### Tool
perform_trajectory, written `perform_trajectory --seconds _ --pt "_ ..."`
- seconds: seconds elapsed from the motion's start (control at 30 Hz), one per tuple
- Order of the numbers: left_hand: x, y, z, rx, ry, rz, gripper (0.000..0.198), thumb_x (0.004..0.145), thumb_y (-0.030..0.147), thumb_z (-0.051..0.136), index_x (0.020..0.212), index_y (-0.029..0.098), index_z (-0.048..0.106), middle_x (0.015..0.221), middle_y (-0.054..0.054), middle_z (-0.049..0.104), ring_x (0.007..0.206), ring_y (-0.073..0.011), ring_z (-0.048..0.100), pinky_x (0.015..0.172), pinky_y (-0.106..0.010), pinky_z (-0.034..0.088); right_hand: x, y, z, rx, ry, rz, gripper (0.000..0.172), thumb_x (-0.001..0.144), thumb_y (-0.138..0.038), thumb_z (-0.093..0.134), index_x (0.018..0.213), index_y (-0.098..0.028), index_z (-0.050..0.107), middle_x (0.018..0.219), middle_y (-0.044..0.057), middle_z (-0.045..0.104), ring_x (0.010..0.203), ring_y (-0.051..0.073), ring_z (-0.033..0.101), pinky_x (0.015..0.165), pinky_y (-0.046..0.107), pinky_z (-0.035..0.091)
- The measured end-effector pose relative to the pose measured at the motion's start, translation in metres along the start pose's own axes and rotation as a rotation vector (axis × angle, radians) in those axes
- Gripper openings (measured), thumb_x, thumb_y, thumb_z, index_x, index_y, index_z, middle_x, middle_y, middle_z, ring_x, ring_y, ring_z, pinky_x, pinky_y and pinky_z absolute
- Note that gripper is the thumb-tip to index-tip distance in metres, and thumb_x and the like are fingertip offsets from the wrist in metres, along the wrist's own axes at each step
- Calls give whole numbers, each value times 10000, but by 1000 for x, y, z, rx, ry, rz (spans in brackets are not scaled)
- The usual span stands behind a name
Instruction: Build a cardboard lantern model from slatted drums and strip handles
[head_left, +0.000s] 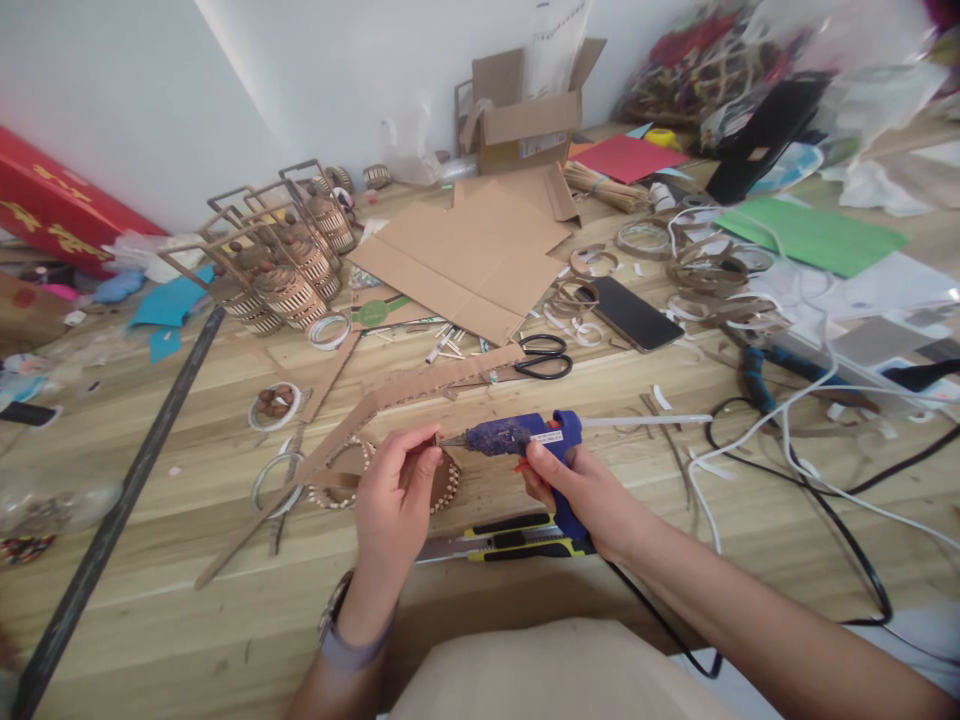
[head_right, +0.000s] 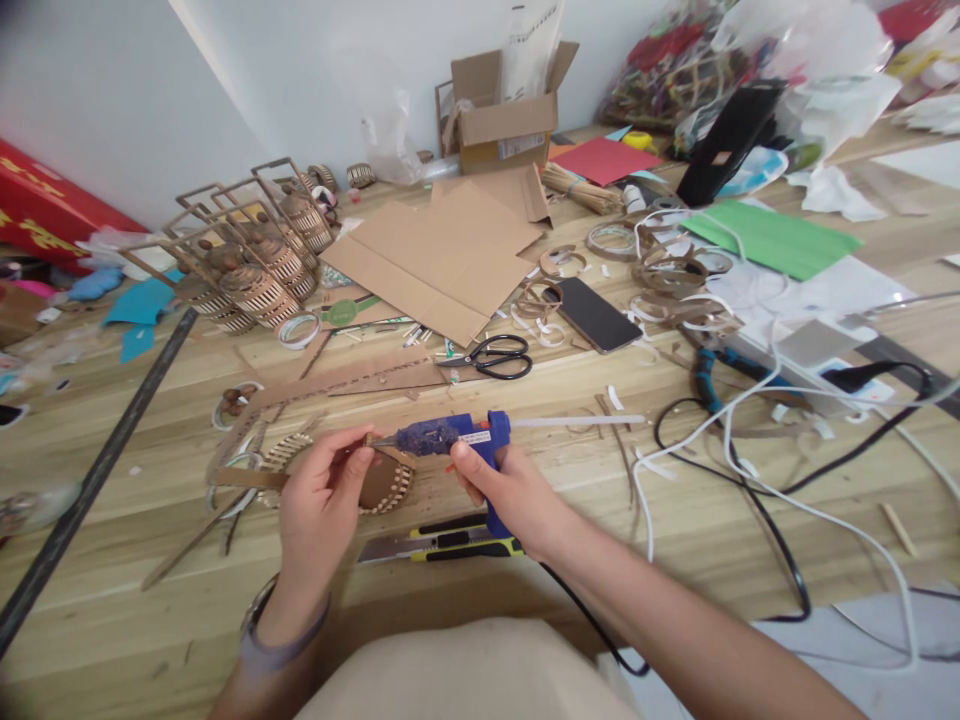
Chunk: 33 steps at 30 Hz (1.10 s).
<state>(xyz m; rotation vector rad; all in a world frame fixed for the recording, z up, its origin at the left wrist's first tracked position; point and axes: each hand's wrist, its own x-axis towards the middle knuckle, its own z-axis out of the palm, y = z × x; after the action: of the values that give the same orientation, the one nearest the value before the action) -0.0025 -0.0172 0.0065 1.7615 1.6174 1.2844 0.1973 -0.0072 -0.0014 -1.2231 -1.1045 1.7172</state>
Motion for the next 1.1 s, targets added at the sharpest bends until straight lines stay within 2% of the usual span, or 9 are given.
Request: perform_trajectory --seconds 0.33,0.67,0.9,1.1 --pt "0 -2 1 -26 21 14 148 928 279 584 1014 221 689 955 -25 740 831 -149 706 770 -249 579 1 5 -2 -54 9 29 656 682 -854 560 535 -232 409 465 -53 368 496 107 296 498 287 210" --pt "-1 -3 2 -56 20 29 133 932 254 586 1018 227 683 973 -19 728 845 -136 697 774 -232 577 5 6 0 -74 56 9 642 671 -847 576 568 -223 464 477 -51 414 492 112 351 509 282 275" --pt "0 -6 1 -31 28 96 131 936 238 582 1016 226 685 1030 -35 684 920 -147 668 770 -231 568 5 1 1 -27 43 -18 630 695 -828 579 570 -215 502 528 -28 472 531 124 413 555 285 340" --pt "0 -7 1 -30 27 96 137 934 231 587 1028 227 687 1016 -29 690 892 -144 673 776 -236 564 5 -1 3 47 36 5 608 663 -803 641 597 -208 534 560 -23 495 528 118 413 547 279 351"
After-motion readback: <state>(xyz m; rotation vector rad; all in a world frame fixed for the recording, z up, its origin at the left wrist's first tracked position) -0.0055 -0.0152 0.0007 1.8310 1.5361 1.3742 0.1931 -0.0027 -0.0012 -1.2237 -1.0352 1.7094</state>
